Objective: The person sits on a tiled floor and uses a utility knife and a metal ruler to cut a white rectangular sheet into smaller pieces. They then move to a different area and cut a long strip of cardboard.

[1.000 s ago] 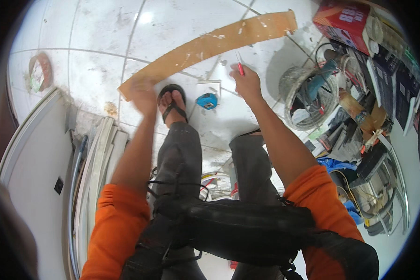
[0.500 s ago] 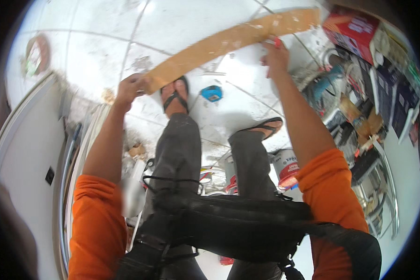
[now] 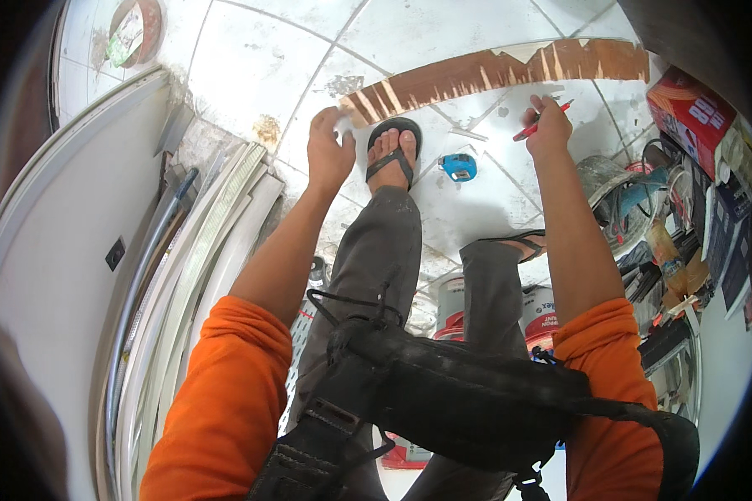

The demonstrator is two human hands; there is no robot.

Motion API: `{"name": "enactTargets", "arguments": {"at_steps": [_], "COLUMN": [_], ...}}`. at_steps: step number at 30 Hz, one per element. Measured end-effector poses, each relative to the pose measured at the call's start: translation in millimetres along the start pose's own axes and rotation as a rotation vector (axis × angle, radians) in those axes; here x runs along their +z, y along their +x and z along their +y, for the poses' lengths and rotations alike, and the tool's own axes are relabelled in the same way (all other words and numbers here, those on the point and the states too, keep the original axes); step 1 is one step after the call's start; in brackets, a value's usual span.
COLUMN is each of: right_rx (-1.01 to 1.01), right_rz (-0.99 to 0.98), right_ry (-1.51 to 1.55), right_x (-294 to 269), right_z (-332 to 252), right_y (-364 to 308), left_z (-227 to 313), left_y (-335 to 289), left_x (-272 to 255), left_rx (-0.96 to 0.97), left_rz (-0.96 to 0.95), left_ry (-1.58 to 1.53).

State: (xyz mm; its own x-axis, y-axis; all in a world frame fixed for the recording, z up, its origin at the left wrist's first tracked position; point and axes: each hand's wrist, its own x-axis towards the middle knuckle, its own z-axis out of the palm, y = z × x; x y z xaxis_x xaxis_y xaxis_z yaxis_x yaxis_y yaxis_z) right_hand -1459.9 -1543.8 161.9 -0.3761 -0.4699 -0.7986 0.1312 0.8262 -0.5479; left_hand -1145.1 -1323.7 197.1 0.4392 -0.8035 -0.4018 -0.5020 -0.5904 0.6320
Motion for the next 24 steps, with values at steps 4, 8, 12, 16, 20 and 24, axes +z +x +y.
{"name": "enactTargets", "arguments": {"at_steps": [4, 8, 12, 16, 20, 24], "right_rx": [-0.145, -0.219, -0.259, -0.536, -0.46, -0.611], "right_rz": [-0.254, -0.457, -0.428, -0.57, -0.739, -0.695], "right_ry": [-0.314, -0.63, -0.908, -1.106, -1.015, -1.269], "right_x": [13.0, 39.2, 50.2, 61.8, 85.4, 99.4], "right_z": [26.4, 41.6, 32.2, 19.7, 48.2, 67.2], "right_y": [-35.4, -72.1, -73.2, -85.7, -99.4, -121.4], "left_z": [-6.9, 19.4, 13.8, 12.1, 16.8, 19.0], "left_y": [29.9, 48.6, 49.9, 43.1, 38.2, 50.0], "left_x": [14.8, 26.5, 24.2, 16.5, 18.5, 22.0], "left_rx": [-0.55, -0.725, -0.774, -0.765, -0.782, -0.783], "left_rz": [0.044, 0.099, -0.024, -0.182, -0.234, -0.191], "left_ry": [-0.265, -0.249, -0.437, -0.773, -0.951, -0.922]}}
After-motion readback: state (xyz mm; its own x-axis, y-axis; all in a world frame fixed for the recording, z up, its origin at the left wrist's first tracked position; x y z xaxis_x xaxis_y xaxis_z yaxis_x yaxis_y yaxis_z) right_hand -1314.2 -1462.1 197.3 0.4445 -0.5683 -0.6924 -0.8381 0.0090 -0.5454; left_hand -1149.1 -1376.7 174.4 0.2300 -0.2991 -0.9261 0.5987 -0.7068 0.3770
